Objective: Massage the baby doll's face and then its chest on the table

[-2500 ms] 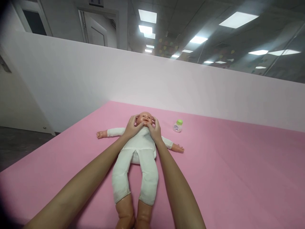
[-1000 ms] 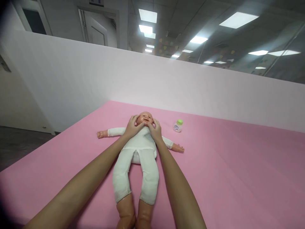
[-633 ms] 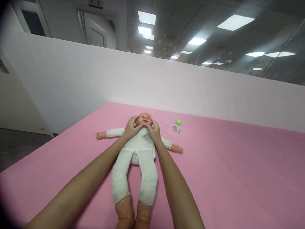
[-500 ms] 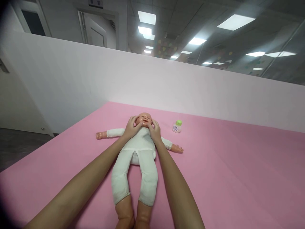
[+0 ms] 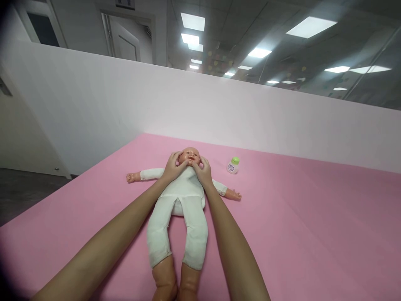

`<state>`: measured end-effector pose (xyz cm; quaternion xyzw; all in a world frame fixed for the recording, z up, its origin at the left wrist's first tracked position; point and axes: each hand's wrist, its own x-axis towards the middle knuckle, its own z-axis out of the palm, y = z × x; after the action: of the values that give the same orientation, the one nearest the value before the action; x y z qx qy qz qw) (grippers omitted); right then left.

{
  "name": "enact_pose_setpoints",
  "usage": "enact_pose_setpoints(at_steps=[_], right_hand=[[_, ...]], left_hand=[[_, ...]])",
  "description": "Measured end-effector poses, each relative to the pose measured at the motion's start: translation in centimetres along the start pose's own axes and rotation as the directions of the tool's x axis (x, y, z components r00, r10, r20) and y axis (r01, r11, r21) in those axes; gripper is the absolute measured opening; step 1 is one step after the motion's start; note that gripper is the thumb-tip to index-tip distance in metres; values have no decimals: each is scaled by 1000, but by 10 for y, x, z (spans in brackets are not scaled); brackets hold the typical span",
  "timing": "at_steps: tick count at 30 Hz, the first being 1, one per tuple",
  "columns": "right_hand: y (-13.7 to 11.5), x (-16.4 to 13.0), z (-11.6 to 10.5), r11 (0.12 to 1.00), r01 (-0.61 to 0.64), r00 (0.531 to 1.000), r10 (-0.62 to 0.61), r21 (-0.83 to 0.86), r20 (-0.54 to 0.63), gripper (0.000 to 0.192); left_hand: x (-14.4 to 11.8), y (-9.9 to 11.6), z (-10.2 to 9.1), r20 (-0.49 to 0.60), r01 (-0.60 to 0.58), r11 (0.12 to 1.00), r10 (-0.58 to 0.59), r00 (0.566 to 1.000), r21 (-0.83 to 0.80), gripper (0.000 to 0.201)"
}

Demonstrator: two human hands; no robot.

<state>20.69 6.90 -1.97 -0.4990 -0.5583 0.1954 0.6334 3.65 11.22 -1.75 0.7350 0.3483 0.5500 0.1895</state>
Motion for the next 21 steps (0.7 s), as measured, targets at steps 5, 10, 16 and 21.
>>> enact_pose_setpoints(at_steps=[5,10,16,21], right_hand=[[2,1,0,1000,-6,1000,6,2,0,54],[4,3,0,1000,3,1000,-3,-4,5,52],[1,1,0,1000,-12,1000,12,-1,0,51],[2,2,0,1000,1,1000,-1,-5,5,50]], left_hand=[[-1,1,0,3,2,1000,-2,1000,-2,46],[0,2,-1,8,3,1000,-3,1000,-13,41],[0,-1,0,6,4,1000,-4,1000,-13,47],[0,0,-1,5,-4,1000,4,1000,-19,40]])
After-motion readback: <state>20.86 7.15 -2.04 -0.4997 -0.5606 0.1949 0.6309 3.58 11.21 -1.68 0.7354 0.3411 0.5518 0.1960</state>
